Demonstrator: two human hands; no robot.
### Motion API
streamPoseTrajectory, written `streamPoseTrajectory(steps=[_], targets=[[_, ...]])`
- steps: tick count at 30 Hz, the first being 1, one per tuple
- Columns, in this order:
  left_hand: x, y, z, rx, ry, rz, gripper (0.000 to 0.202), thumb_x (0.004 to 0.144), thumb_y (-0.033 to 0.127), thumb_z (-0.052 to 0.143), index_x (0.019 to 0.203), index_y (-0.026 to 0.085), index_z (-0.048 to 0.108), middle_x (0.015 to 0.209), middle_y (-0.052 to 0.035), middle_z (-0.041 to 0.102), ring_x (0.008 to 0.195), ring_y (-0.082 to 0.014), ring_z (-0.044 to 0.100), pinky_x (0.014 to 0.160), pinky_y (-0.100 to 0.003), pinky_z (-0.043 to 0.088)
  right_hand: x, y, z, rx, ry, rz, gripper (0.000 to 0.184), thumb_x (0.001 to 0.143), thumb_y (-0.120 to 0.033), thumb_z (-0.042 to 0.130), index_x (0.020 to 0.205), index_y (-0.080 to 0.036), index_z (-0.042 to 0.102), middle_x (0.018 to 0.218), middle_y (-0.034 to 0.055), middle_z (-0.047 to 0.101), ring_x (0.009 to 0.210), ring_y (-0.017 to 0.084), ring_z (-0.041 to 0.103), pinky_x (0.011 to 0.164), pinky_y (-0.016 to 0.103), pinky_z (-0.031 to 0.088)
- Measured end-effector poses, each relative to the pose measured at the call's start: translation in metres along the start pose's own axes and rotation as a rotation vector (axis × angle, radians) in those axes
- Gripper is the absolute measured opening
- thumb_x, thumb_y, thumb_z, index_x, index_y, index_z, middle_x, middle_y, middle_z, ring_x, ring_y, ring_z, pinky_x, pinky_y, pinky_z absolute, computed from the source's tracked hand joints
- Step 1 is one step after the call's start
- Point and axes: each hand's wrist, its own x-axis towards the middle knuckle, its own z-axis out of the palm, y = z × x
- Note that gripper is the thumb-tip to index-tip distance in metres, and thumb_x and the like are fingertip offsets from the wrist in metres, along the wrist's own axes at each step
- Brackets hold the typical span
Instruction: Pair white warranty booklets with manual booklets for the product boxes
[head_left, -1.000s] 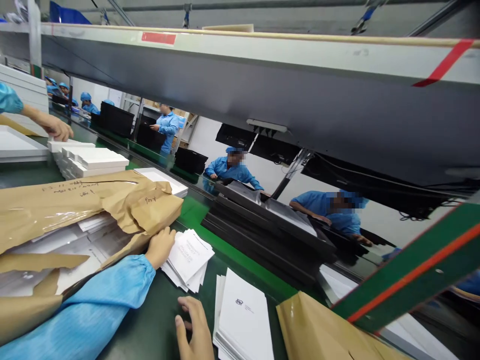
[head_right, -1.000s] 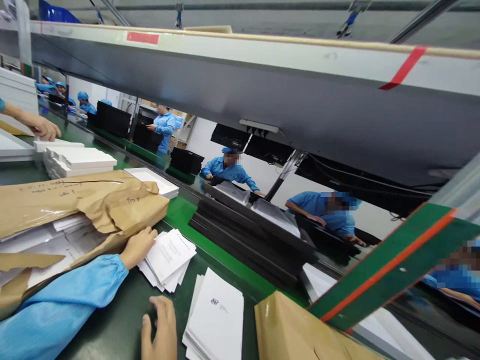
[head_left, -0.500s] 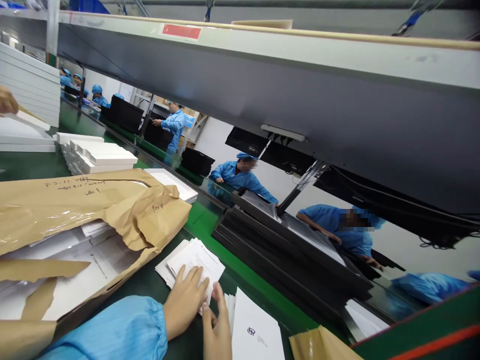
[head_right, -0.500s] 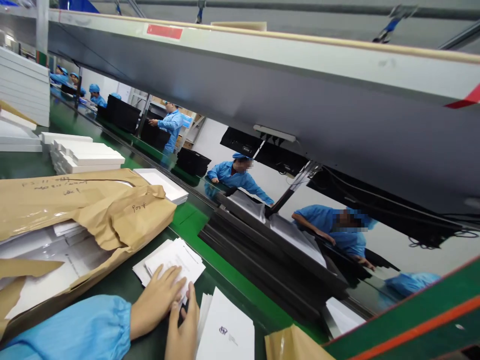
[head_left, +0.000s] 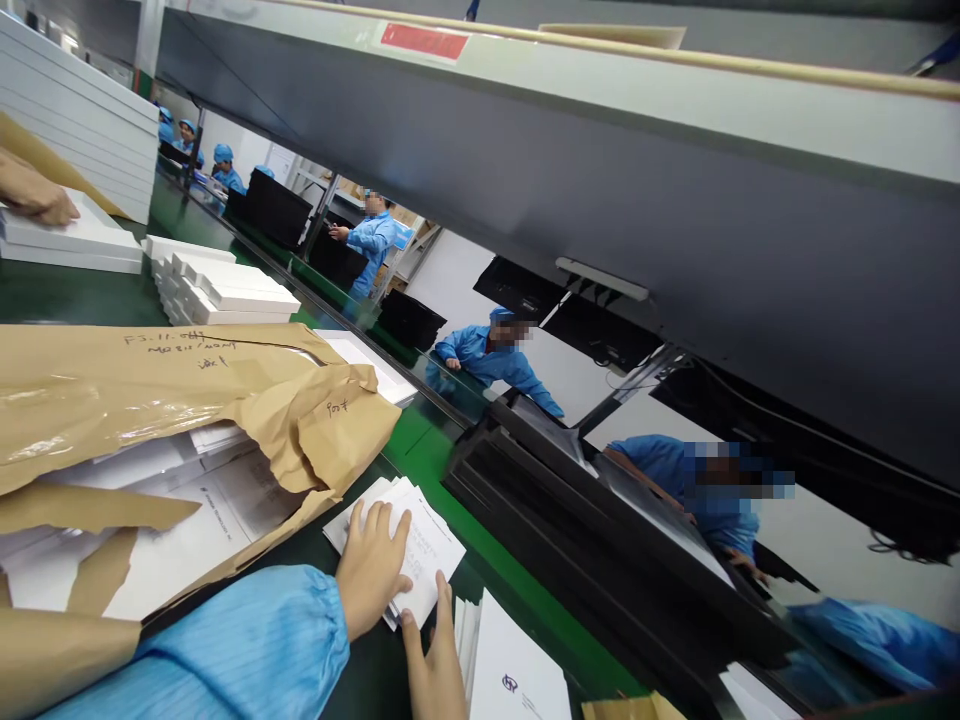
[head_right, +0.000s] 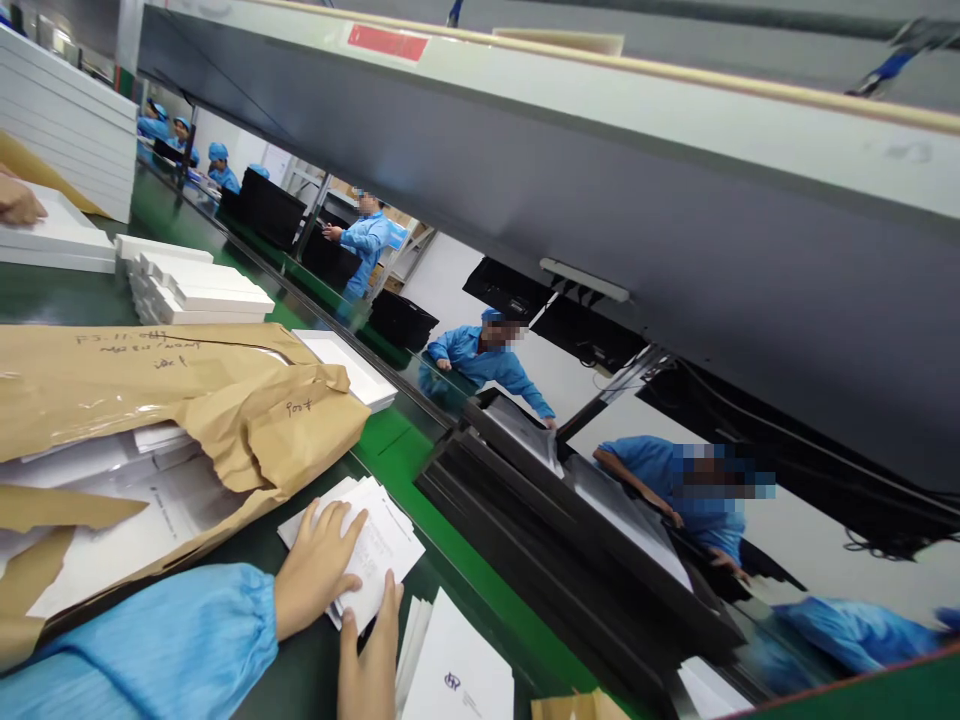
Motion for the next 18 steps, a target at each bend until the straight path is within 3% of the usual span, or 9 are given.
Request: streamPoseTrajectory(steps=[4, 6, 8, 11, 14, 18], targets=[[0.004, 0.005, -0.017, 0.013, 0.053, 0.193, 0.045, 0.076, 0.010, 0.032, 0.119, 0.019, 0.024, 0.092, -0.0086, 0.050, 0.085, -0.0182, 0.047, 0.072, -0.033, 0.037, 0.007, -0.002, -0.001, 0.000, -0.099, 0.034, 0.065, 0.066, -0.045, 0.044, 0.120, -0.013, 0.027, 0.128, 0.0102, 0.023, 0.118, 0.023, 0.014, 0.094, 0.043, 0.013], [0.005, 0.007, -0.024, -0.006, 0.044, 0.280, 0.043, 0.077, 0.007, 0.027, 0.118, 0.019, 0.025, 0.083, -0.0060, 0.051, 0.075, -0.0162, 0.049, 0.063, -0.029, 0.039, 0.011, -0.002, 0.000, 0.005, -0.127, 0.038, 0.067, 0.065, -0.045, 0.046, 0.121, -0.012, 0.026, 0.130, 0.0101, 0.019, 0.118, 0.023, 0.011, 0.095, 0.043, 0.012], [0.006, 0.007, -0.028, -0.037, 0.026, 0.294, 0.033, 0.078, 0.009, 0.026, 0.107, 0.018, 0.038, 0.077, -0.0043, 0.052, 0.071, -0.0161, 0.050, 0.062, -0.029, 0.039, 0.012, -0.004, 0.001, 0.001, -0.138, 0.027, 0.067, 0.065, -0.044, 0.046, 0.120, -0.011, 0.027, 0.130, 0.0101, 0.019, 0.118, 0.023, 0.009, 0.095, 0.043, 0.011], [0.010, -0.002, -0.029, -0.108, -0.034, 0.147, 0.023, 0.080, 0.020, 0.025, 0.084, 0.018, 0.047, 0.069, -0.0032, 0.055, 0.064, -0.0176, 0.053, 0.057, -0.028, 0.039, 0.007, -0.017, -0.003, -0.041, -0.159, 0.006, 0.064, 0.067, -0.041, 0.044, 0.119, -0.008, 0.029, 0.129, 0.0122, 0.019, 0.118, 0.023, 0.011, 0.095, 0.042, 0.011], [0.015, -0.014, -0.027, -0.260, -0.068, -0.116, 0.027, 0.081, 0.030, 0.021, 0.090, 0.018, 0.043, 0.060, -0.0026, 0.056, 0.057, -0.0188, 0.055, 0.048, -0.026, 0.037, -0.003, -0.039, -0.015, -0.090, -0.204, -0.040, 0.054, 0.071, -0.037, 0.042, 0.118, -0.012, 0.033, 0.130, 0.0089, 0.019, 0.118, 0.021, 0.014, 0.095, 0.041, 0.013], [0.015, -0.020, -0.023, -0.635, 0.000, -0.196, 0.027, 0.081, 0.033, 0.017, 0.089, 0.018, 0.039, 0.070, -0.0025, 0.056, 0.063, -0.0156, 0.055, 0.053, -0.023, 0.038, -0.018, -0.055, -0.042, -0.198, -0.208, -0.068, 0.041, 0.072, -0.033, 0.043, 0.112, -0.024, 0.042, 0.127, 0.0018, 0.027, 0.117, 0.021, 0.018, 0.093, 0.041, 0.018]])
